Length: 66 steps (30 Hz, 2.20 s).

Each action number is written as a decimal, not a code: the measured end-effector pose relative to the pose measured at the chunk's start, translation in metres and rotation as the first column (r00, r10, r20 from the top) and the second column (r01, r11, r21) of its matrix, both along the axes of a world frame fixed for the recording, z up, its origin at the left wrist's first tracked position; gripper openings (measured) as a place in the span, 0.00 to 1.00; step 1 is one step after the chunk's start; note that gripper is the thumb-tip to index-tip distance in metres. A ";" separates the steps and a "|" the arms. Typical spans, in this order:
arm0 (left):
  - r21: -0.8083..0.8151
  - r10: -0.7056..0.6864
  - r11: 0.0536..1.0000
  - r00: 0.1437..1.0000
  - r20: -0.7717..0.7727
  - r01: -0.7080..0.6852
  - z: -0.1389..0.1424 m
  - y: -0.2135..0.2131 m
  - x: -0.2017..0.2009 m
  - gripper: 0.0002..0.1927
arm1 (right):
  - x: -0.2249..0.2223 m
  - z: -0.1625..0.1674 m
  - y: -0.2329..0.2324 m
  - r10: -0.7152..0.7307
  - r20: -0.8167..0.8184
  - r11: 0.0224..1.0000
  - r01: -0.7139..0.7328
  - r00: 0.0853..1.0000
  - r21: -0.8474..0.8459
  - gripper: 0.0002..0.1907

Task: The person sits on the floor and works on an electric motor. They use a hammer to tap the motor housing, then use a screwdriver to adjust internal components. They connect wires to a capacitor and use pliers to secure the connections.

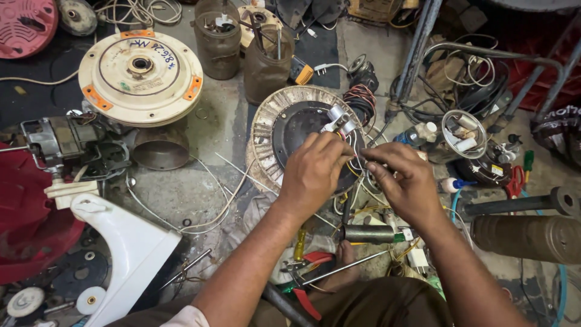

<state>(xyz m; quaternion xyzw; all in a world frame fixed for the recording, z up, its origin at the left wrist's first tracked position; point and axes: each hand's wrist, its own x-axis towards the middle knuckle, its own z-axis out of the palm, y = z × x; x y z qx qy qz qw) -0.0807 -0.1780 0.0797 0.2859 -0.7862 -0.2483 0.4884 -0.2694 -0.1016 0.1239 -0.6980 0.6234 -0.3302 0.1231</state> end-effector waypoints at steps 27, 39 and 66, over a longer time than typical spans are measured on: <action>-0.012 -0.080 0.997 0.996 0.029 0.081 0.008 0.007 0.005 0.09 | 0.005 -0.011 -0.001 -0.054 0.181 0.997 0.062 0.982 -0.038 0.04; 0.061 0.464 0.886 0.872 -0.156 -0.460 0.036 -0.007 0.142 0.06 | 0.047 -0.074 0.097 -0.400 0.310 0.916 0.377 0.862 0.135 0.12; 0.204 -0.052 0.965 0.639 0.767 -0.167 -0.060 0.170 0.044 0.26 | -0.056 -0.053 0.097 -0.191 -0.561 0.687 0.518 0.805 0.509 0.19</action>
